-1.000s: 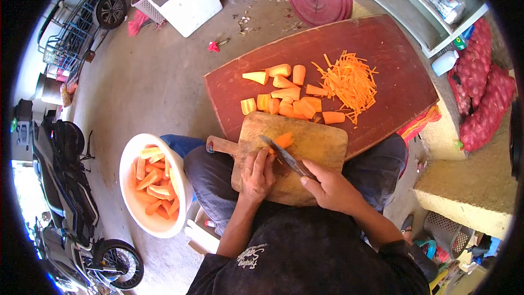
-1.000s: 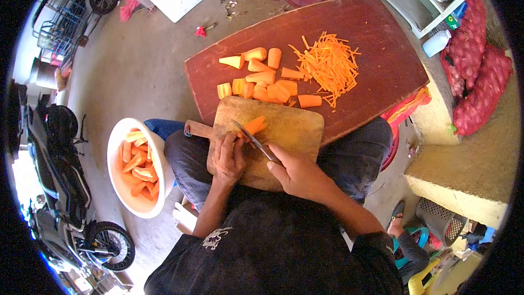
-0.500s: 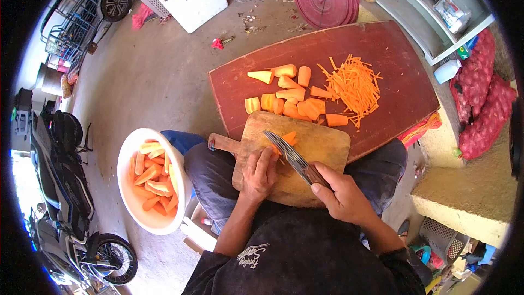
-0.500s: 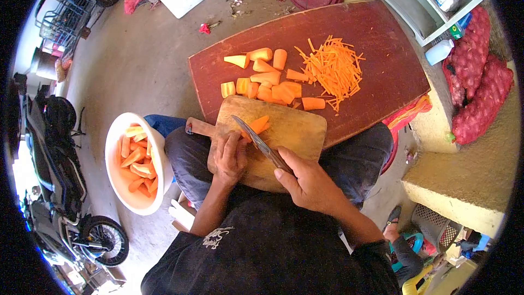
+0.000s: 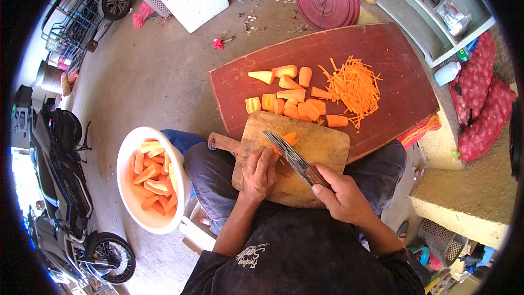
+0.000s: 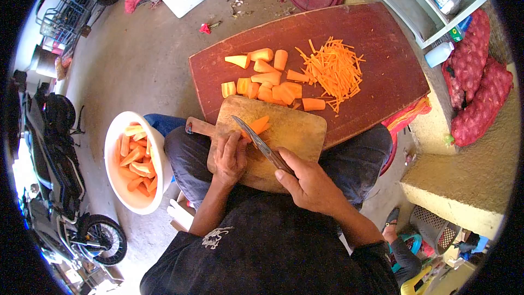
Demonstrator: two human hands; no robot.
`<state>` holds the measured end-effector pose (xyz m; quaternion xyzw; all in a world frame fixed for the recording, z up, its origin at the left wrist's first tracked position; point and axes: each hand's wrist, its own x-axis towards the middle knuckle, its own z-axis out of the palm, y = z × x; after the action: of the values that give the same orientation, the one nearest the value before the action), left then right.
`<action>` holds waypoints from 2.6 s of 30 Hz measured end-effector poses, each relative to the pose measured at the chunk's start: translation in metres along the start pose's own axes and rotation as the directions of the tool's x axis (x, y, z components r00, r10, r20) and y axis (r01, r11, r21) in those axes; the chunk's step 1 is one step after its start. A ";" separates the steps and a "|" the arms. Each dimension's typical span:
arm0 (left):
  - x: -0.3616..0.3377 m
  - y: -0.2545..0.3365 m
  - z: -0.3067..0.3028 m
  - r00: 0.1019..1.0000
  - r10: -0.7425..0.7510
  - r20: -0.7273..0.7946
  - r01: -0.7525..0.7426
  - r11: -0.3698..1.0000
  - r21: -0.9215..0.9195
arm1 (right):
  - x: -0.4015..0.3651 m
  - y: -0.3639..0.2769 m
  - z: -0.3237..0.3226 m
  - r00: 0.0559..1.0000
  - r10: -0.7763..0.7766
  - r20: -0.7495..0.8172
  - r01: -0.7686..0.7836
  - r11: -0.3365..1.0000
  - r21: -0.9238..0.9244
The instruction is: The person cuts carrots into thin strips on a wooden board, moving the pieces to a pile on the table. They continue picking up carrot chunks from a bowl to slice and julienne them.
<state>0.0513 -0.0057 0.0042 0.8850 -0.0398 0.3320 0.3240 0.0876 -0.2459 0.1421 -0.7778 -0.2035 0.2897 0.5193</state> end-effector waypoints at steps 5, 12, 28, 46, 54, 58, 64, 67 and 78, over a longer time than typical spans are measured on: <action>-0.005 -0.002 0.001 0.999 -0.035 0.018 0.036 0.999 -0.027 | -0.001 0.000 0.000 1.000 -0.023 -0.016 0.022 1.000 -0.020; -0.001 0.000 0.000 1.000 0.020 -0.014 -0.020 1.000 0.023 | 0.003 0.012 0.005 1.000 -0.028 0.001 0.028 0.995 -0.092; -0.003 -0.008 0.004 0.994 0.075 -0.074 -0.070 0.995 0.067 | 0.024 0.043 0.030 0.999 0.006 0.046 0.006 0.966 -0.258; 0.039 0.014 -0.004 0.978 0.003 0.210 -0.025 0.994 0.104 | -0.011 0.053 -0.010 0.960 0.106 -0.258 -0.047 0.974 0.224; 0.062 0.003 0.009 0.936 0.078 0.344 -0.081 0.997 -0.005 | -0.030 0.067 -0.004 0.961 0.118 -0.249 -0.065 0.976 0.210; 0.040 0.015 -0.005 0.969 -0.122 0.217 0.146 0.984 -0.099 | -0.032 0.057 -0.006 0.986 0.020 -0.163 -0.007 0.997 0.082; 0.000 0.008 -0.018 0.952 -0.280 0.126 0.291 0.953 -0.083 | -0.025 0.049 0.004 0.998 -0.017 -0.063 0.018 1.000 0.017; -0.002 0.004 -0.022 0.955 -0.276 0.108 0.288 0.951 -0.111 | -0.020 0.047 0.007 1.000 0.010 -0.004 -0.010 0.997 0.074; -0.006 0.002 -0.034 0.970 -0.190 0.154 0.207 0.972 -0.107 | -0.011 0.053 0.025 1.000 -0.030 0.006 0.030 0.999 0.030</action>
<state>0.0267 0.0118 0.0207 0.8845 0.0058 0.2307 0.4055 0.0634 -0.2557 0.0881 -0.7659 -0.2125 0.2875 0.5345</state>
